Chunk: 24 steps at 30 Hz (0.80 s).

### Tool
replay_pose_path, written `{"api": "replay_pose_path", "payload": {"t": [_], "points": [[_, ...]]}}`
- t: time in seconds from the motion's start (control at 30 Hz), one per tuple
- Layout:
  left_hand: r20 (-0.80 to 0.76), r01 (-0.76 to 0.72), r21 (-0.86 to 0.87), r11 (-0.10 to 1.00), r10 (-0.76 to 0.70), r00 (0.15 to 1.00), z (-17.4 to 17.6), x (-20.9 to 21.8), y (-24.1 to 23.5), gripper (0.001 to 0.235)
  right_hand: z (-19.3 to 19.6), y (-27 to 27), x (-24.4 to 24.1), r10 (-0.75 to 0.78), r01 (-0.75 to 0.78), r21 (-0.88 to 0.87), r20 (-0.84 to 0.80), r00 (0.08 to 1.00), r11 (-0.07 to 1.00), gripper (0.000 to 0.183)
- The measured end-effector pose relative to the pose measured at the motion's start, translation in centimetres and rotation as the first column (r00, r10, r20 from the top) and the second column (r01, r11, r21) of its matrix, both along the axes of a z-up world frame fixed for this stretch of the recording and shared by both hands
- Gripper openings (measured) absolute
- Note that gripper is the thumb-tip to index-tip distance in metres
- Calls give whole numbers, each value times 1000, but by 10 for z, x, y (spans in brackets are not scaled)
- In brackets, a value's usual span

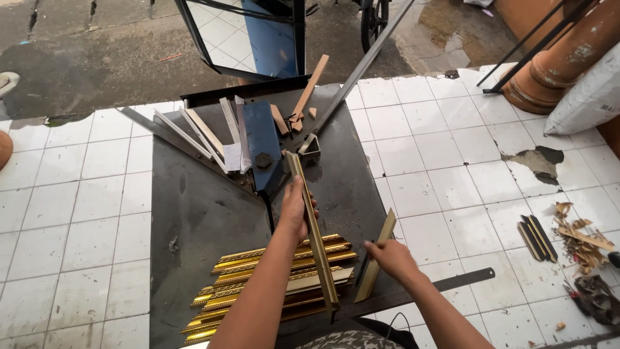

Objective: The person is organizing and aligning gold-colored frame molding pieces on a miter cutting machine in preparation for assembly.

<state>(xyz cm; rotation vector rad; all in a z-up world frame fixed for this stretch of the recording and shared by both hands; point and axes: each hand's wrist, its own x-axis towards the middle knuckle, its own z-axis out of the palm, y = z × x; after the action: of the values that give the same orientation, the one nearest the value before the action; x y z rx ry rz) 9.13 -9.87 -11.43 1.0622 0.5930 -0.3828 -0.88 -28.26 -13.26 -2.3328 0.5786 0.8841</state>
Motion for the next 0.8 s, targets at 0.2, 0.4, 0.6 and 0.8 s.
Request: {"api": "replay_pose_path", "payload": {"t": [0.2, 0.4, 0.6, 0.8], "points": [[152, 68, -33, 997, -62, 986, 20, -1, 1, 38, 109, 73, 17, -208, 145, 800, -26, 978, 582, 54], [244, 230, 483, 845, -382, 892, 46, -30, 45, 48, 29, 79, 47, -377, 192, 755, 79, 923, 627, 43], [-304, 482, 876, 16, -757, 578, -36, -77, 100, 45, -24, 74, 59, -592, 499, 683, -120, 797, 534, 76], [-358, 425, 901, -90, -709, 607, -64, -113, 108, 50, -4, 103, 58, -676, 629, 610, -198, 710, 481, 29]]}}
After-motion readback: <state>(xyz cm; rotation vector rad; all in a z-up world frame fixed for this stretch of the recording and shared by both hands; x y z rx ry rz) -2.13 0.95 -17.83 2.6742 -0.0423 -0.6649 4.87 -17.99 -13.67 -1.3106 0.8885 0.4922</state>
